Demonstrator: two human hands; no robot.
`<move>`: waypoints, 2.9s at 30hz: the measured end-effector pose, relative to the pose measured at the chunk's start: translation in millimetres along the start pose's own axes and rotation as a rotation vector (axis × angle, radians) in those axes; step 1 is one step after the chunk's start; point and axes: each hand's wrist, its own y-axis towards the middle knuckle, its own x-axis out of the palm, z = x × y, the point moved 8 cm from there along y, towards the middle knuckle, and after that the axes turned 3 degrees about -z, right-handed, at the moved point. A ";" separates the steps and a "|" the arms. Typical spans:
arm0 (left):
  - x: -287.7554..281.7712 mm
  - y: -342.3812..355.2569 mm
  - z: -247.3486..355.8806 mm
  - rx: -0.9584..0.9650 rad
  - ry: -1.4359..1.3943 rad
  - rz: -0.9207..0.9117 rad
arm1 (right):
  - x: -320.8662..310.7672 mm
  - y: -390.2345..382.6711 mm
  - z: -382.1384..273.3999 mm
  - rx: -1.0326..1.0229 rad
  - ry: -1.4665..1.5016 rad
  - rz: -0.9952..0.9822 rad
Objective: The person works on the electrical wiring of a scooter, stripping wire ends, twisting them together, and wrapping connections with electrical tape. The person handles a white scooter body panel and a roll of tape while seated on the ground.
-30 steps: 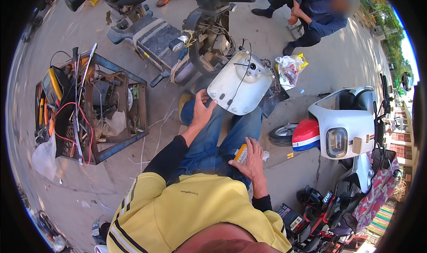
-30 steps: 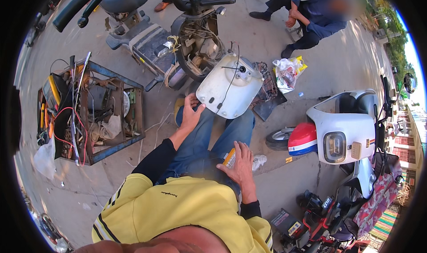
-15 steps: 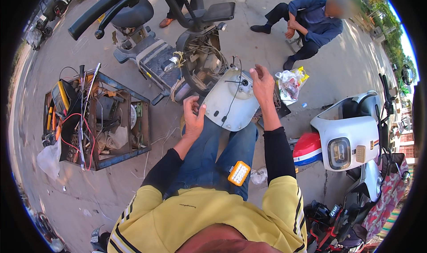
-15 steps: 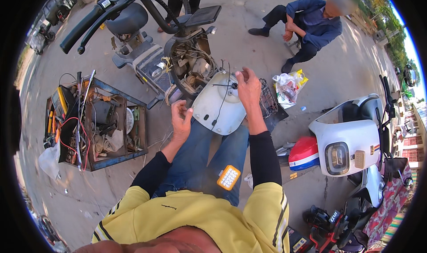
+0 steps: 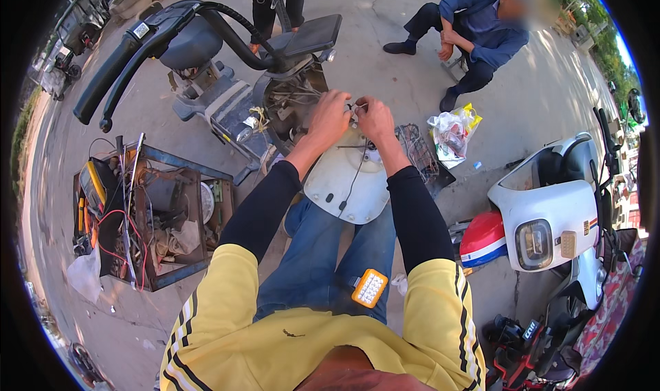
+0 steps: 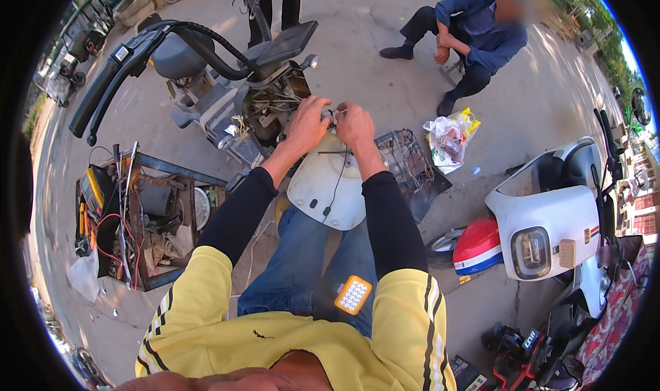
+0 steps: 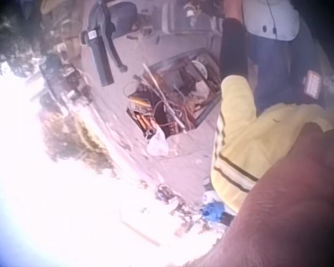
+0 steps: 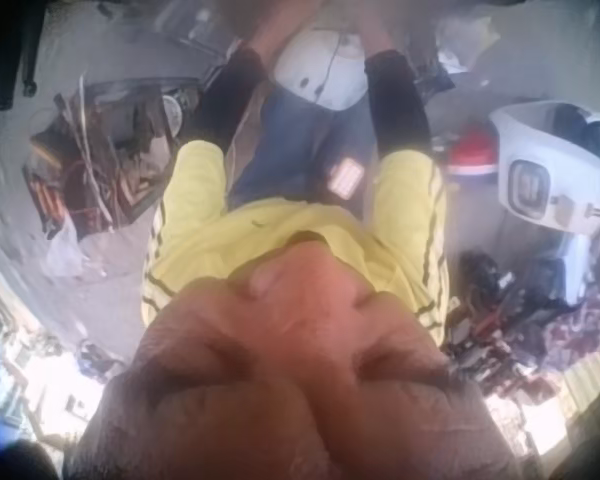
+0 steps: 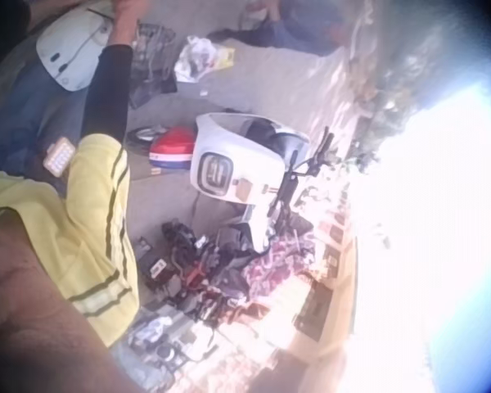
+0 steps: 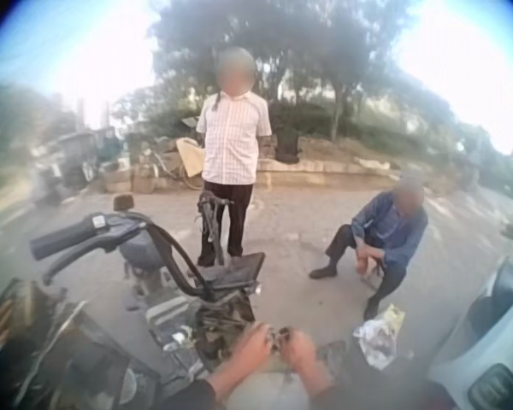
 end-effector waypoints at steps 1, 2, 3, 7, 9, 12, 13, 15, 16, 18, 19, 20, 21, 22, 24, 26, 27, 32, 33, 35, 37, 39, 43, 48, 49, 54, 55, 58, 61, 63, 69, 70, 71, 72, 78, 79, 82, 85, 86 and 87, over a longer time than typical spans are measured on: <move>4.4 1.8 -1.8 -0.009 -0.002 -0.010 | -0.4 -1.4 -4.3 -0.015 0.029 0.006; 8.2 2.8 -3.8 -0.017 -0.004 -0.020 | -1.9 -4.4 -6.2 -0.010 0.036 0.015; 12.0 3.0 -6.8 -0.033 -0.015 -0.038 | -4.8 -8.0 -7.4 -0.006 0.043 0.024; 16.1 6.6 -9.9 -0.063 -0.034 -0.044 | -15.5 -17.4 -18.5 -0.050 0.026 0.051; 16.7 4.7 -11.6 -0.076 -0.052 -0.037 | -16.0 -22.4 -25.0 -0.122 -0.020 0.097; 16.1 3.9 -9.8 -0.089 -0.098 -0.039 | -18.1 -24.6 -29.6 -0.192 -0.075 0.142; 15.8 3.6 -10.1 -0.082 -0.098 -0.031 | -17.7 -25.4 -32.0 -0.211 -0.087 0.150; 14.9 1.7 -12.5 -0.084 -0.097 -0.029 | -16.6 -26.6 -35.3 -0.221 -0.106 0.176; 14.9 2.7 -12.5 -0.088 -0.099 -0.033 | -17.6 -26.0 -36.0 -0.226 -0.118 0.192; 14.7 3.1 -12.7 -0.097 -0.094 -0.047 | -14.4 -28.7 -35.7 -0.195 -0.131 0.212; 15.1 2.9 -11.8 -0.101 -0.089 -0.057 | -14.0 -29.7 -34.5 -0.179 -0.139 0.223; 15.5 3.2 -10.9 -0.105 -0.085 -0.067 | -14.4 -29.8 -33.7 -0.176 -0.136 0.229; 14.8 4.0 -9.4 -0.100 -0.090 -0.062 | -14.9 -29.6 -32.8 -0.172 -0.132 0.235; 14.4 2.2 -9.1 -0.100 -0.094 -0.059 | -14.0 -30.2 -32.4 -0.168 -0.126 0.236; 12.4 2.3 -8.0 -0.085 -0.098 -0.043 | -13.5 -29.5 -32.6 -0.173 -0.130 0.246; 11.1 0.9 -6.3 -0.059 -0.101 -0.022 | -12.2 -31.4 -31.7 -0.170 -0.140 0.248; 11.2 0.0 -6.6 -0.060 -0.103 -0.023 | -11.9 -31.0 -31.3 -0.168 -0.147 0.247; 11.2 -1.5 -10.3 -0.074 -0.123 -0.017 | -13.3 -32.4 -33.7 -0.166 -0.150 0.254; 11.9 -1.3 -11.6 -0.082 -0.129 -0.021 | -14.0 -32.3 -34.0 -0.152 -0.148 0.247; 9.8 -3.7 -11.0 -0.103 -0.137 -0.038 | -14.4 -33.1 -36.3 -0.160 -0.103 0.210; 7.5 -4.8 -14.7 -0.132 -0.212 -0.057 | -23.1 -29.8 -36.0 -0.212 -0.023 0.156; 4.9 -8.7 -19.5 -0.102 -0.248 -0.093 | -24.6 -28.6 -30.5 -0.155 0.049 0.045; -24.1 -33.0 2.7 -0.074 -0.153 -0.016 | -35.0 -34.2 -19.1 -0.061 0.128 -0.048; -45.4 -131.6 7.3 -0.164 -0.172 0.077 | -35.4 -46.9 -13.2 0.034 0.242 -0.124; -43.1 -153.5 4.8 -0.186 -0.150 0.093 | -37.3 -52.1 -13.8 0.023 0.246 -0.124; -13.6 -221.1 -26.4 -0.487 -0.263 -0.037 | -49.3 -78.6 -24.2 -0.083 0.129 -0.068; -5.1 -224.5 -31.8 -0.523 -0.292 -0.102 | -52.7 -84.3 -13.2 -0.076 0.109 -0.040; 18.2 -237.7 -57.4 -0.605 -0.405 -0.197 | -73.7 -112.1 17.5 -0.123 -0.051 0.283; 29.8 -251.6 -74.8 -0.546 -0.332 -0.090 | -39.2 -137.6 108.9 0.121 0.283 0.281; 29.2 -260.1 -69.9 -0.574 -0.329 -0.044 | -20.8 -159.6 129.0 0.327 0.559 0.157; 24.0 -296.7 -16.5 -0.877 -0.433 -0.414 | 27.1 -198.2 127.7 0.307 0.647 -0.047; 23.5 -298.2 -12.2 -0.830 -0.356 -0.436 | 24.6 -197.9 125.8 0.301 0.598 -0.013; 23.1 -299.3 -8.0 -0.783 -0.279 -0.457 | 21.5 -198.4 124.1 0.296 0.550 0.022; 22.5 -299.5 -5.1 -0.735 -0.201 -0.478 | 17.9 -199.0 122.5 0.290 0.502 0.057; 27.9 -295.1 14.8 -0.559 -0.085 -0.660 | -9.8 -199.2 108.9 0.290 0.276 0.108; 28.8 -293.7 20.6 -0.530 -0.076 -0.692 | -10.9 -200.1 110.3 0.289 0.288 0.111; 46.4 -298.9 25.4 -0.409 -0.110 -0.646 | -15.5 -201.7 119.1 0.292 0.296 0.113; 57.3 -301.3 29.7 -0.341 -0.068 -0.683 | -23.3 -206.4 119.7 0.297 0.255 0.102; 57.2 -301.3 31.3 -0.339 -0.086 -0.678 | -28.9 -208.6 115.4 0.294 0.249 0.102; 56.6 -301.3 32.7 -0.337 -0.103 -0.672 | -32.8 -210.3 112.4 0.290 0.242 0.102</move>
